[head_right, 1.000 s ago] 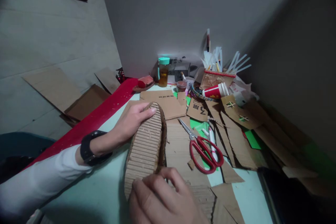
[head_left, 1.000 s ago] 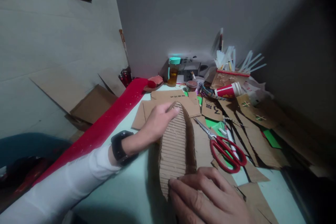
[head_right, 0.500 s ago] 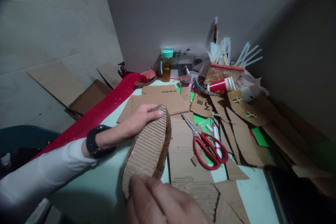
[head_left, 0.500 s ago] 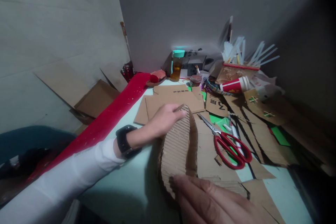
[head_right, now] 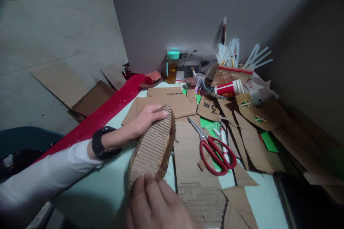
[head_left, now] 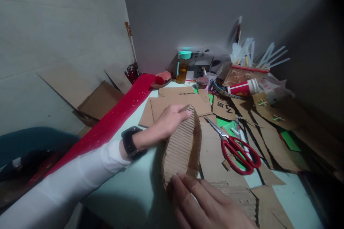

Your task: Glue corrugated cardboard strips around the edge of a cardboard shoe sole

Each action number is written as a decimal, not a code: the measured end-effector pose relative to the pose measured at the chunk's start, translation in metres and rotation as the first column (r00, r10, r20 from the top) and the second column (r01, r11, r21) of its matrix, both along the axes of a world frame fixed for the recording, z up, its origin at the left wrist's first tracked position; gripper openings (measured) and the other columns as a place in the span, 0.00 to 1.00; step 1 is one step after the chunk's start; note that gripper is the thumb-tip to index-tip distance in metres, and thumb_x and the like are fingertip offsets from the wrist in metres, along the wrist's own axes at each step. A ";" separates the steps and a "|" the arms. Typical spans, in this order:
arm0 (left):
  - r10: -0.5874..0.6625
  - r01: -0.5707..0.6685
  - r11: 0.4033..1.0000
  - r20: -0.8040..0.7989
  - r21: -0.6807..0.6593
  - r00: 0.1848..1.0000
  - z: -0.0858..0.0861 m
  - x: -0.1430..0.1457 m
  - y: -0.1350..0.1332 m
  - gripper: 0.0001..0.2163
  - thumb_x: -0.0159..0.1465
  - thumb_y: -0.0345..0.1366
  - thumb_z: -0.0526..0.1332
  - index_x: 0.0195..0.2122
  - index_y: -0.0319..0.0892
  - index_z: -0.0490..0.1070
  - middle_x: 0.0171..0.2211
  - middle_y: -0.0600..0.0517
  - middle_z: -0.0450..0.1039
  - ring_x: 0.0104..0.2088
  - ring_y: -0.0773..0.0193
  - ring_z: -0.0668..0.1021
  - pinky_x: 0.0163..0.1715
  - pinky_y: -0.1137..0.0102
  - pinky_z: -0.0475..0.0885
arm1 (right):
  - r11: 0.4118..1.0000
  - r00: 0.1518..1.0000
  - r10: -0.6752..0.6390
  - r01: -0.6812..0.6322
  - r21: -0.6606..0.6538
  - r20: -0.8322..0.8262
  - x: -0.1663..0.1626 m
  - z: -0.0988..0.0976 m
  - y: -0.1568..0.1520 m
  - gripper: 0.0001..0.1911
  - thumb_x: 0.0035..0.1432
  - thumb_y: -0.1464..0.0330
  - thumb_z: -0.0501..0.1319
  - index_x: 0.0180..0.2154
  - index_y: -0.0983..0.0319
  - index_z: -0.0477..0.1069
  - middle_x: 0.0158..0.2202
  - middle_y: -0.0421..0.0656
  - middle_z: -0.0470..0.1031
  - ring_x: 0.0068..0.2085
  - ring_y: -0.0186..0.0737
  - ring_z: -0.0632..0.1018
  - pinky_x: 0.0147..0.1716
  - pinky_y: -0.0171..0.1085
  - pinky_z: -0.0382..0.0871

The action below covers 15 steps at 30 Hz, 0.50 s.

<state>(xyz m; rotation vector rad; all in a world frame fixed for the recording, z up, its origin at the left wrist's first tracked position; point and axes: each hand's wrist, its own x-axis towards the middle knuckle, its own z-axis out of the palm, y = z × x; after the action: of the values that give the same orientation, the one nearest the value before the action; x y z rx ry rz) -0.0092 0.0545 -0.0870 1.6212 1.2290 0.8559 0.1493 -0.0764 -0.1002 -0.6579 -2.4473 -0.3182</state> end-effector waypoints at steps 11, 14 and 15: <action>0.029 -0.027 0.998 -0.035 0.057 0.999 0.005 -0.006 0.002 0.11 0.70 0.41 0.60 0.40 0.38 0.74 0.36 0.51 0.77 0.33 0.62 0.79 0.35 0.63 0.77 | 0.985 0.998 0.060 -0.061 0.159 0.010 -0.007 -0.004 0.008 0.17 0.65 0.83 0.51 0.40 0.67 0.78 0.35 0.45 0.82 0.36 0.40 0.79 0.42 0.41 0.72; 0.026 -0.023 0.998 -0.063 0.051 0.998 0.007 -0.004 0.001 0.11 0.69 0.41 0.60 0.41 0.38 0.75 0.37 0.51 0.78 0.35 0.61 0.80 0.37 0.62 0.77 | 0.998 0.996 0.063 -0.064 -0.012 -0.058 -0.004 -0.004 0.010 0.18 0.67 0.81 0.50 0.40 0.66 0.78 0.34 0.42 0.81 0.35 0.38 0.78 0.42 0.38 0.71; 0.028 -0.024 0.998 -0.070 0.051 0.997 0.007 -0.004 0.001 0.11 0.69 0.41 0.60 0.41 0.39 0.75 0.38 0.51 0.78 0.35 0.61 0.80 0.37 0.62 0.77 | 0.994 0.995 0.067 -0.074 -0.086 -0.074 -0.003 -0.002 0.010 0.19 0.69 0.80 0.49 0.40 0.65 0.78 0.34 0.41 0.81 0.34 0.37 0.77 0.41 0.37 0.71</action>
<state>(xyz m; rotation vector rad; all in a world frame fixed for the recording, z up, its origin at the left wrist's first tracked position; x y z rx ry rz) -0.0132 0.0553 -0.0799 1.6913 1.2891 0.8581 0.1459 -0.0660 -0.1019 -0.6079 -2.4213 -0.1566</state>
